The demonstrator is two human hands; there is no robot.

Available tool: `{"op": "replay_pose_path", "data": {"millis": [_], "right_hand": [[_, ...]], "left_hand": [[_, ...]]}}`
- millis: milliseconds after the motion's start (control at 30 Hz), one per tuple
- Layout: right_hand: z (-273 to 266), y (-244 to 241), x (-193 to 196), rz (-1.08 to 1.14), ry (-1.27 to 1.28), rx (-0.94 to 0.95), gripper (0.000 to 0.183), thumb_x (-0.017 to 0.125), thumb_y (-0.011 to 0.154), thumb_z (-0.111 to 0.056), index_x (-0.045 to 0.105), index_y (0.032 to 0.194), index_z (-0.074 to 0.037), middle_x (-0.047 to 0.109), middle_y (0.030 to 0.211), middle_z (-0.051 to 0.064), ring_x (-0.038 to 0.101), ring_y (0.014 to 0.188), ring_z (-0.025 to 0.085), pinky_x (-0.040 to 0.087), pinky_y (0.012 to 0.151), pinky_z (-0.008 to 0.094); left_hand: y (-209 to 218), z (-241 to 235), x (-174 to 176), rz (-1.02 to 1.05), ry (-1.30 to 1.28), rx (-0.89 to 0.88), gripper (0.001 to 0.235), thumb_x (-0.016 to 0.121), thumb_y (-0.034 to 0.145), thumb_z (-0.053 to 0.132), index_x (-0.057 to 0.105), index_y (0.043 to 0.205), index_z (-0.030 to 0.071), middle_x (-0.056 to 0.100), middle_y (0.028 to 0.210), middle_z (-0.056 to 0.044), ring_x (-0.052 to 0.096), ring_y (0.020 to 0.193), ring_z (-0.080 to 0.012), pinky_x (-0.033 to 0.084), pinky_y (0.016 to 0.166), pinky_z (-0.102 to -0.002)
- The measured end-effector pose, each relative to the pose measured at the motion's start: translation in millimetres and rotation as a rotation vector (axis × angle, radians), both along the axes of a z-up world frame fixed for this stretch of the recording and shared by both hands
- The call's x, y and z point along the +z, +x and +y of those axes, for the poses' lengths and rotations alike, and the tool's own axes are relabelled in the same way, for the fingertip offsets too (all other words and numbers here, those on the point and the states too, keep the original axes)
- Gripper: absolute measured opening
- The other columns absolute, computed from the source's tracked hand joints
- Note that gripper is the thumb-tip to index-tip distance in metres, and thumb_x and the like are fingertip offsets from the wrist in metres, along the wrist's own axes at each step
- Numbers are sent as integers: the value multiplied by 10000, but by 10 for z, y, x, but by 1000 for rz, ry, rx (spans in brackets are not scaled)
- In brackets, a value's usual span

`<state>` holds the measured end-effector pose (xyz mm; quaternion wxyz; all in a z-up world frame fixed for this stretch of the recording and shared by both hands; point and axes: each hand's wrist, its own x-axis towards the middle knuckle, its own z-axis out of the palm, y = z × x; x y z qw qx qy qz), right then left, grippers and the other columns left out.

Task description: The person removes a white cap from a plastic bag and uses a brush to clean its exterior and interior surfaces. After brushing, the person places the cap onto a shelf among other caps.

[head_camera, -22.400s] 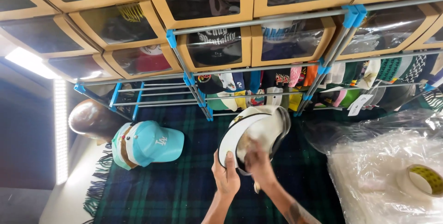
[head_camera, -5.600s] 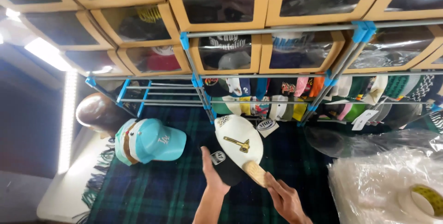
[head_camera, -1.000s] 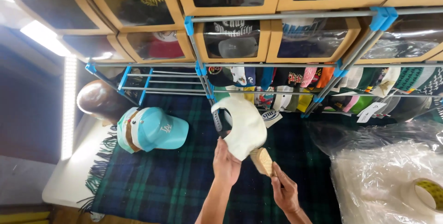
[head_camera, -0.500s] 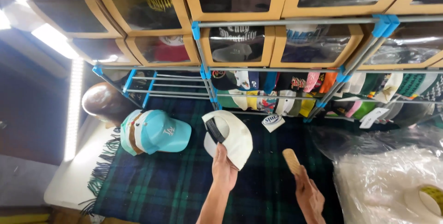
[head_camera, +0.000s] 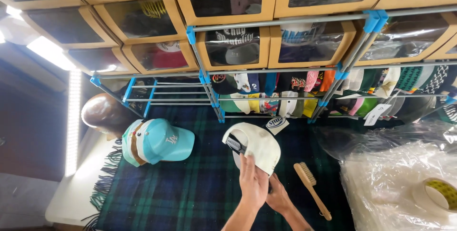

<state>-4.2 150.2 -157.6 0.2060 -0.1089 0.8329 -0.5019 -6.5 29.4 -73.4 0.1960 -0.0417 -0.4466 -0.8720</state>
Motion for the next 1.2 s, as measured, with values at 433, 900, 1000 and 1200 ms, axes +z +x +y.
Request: {"op": "replay_pose_path", "data": {"millis": [433, 900, 1000, 1200], "right_hand": [[-104, 129, 414, -219, -211, -241, 542, 548, 932, -480, 773, 1194, -62, 823, 1035, 52, 760, 1048, 189, 579, 868, 323], [110, 183, 598, -97, -251, -192, 445, 565, 941, -445, 803, 1017, -77, 821, 880, 6, 767, 877, 137, 585, 770, 320], [172, 165, 498, 20, -312, -164, 393, 599, 1015, -382, 555, 725, -119, 469, 646, -49, 438, 610, 97, 422, 592, 337], [277, 51, 551, 61, -353, -102, 481, 612, 1036, -369, 478, 640, -131, 324, 583, -71, 267, 505, 60, 233, 468, 314]], "left_hand": [[-204, -837, 1468, -57, -1595, -66, 138, 648, 972, 103, 755, 1056, 77, 729, 1104, -95, 721, 948, -266, 571, 858, -416], [-410, -706, 504, 48, -1597, 54, 155, 575, 1017, 129, 633, 1112, 22, 592, 1044, -158, 581, 919, -368, 508, 807, -492], [-287, -691, 606, 0, -1616, 42, 204, 586, 1027, 156, 576, 1177, 20, 565, 1109, -181, 571, 962, -388, 496, 810, -509], [-11, -551, 658, 108, -1853, -114, 831, 645, 1003, 436, 205, 1621, 96, 217, 1650, -322, 265, 1519, -471, 226, 1175, -616]]}}
